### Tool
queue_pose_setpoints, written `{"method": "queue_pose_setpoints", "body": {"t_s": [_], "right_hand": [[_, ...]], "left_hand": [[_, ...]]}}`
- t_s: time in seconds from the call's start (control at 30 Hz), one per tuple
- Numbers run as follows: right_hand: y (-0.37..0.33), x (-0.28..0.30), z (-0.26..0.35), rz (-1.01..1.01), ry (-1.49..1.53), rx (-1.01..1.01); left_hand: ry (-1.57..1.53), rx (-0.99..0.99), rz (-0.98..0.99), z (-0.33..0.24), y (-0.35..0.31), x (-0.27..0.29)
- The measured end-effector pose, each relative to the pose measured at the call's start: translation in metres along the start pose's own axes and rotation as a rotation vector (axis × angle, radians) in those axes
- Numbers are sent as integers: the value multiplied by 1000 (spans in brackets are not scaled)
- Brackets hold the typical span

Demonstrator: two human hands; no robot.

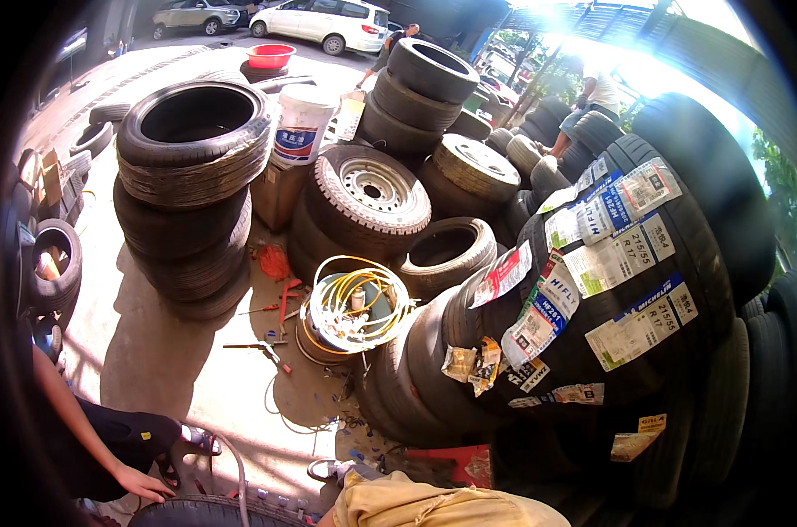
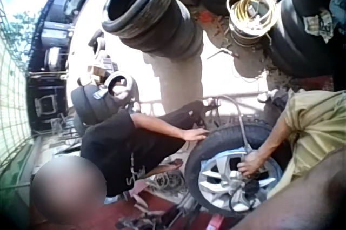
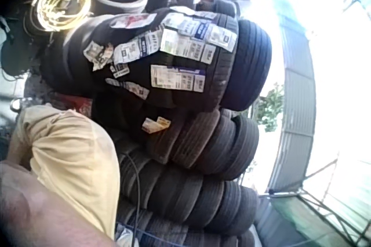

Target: The person wraps a car tire with a blue plastic bag, smoothing it around the rim and sidewall. The person then lifts the wrapped tire and stacks it on top of other tires.

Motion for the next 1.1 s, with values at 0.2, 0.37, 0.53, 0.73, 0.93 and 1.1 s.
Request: {"method": "queue_pose_setpoints", "body": {"t_s": [0.2,0.37,0.53,0.73,0.93,1.1], "right_hand": [[-1,8,-2,-29,14,50],[2,12,-1,-51,39,64],[5,25,0,-47,-18,72],[1,2,10,-21,28,110],[-8,18,-1,-43,74,91],[-8,3,-4,198,102,90]], "left_hand": [[-53,34,-16,9,5,2],[-87,64,-42,18,6,7],[-117,88,-44,28,10,5],[-172,155,-106,57,9,16],[-252,248,-180,123,10,31],[-517,533,-357,363,-35,64]]}}
Point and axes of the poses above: each hand's wrist, its own y-axis towards the middle knuckle, its own x-axis out of the back of the hand, z = x × y, the point moved 9 cm from there along y, towards the middle knuckle, and after that the axes turned 6 degrees about y, right-handed, at the moved point
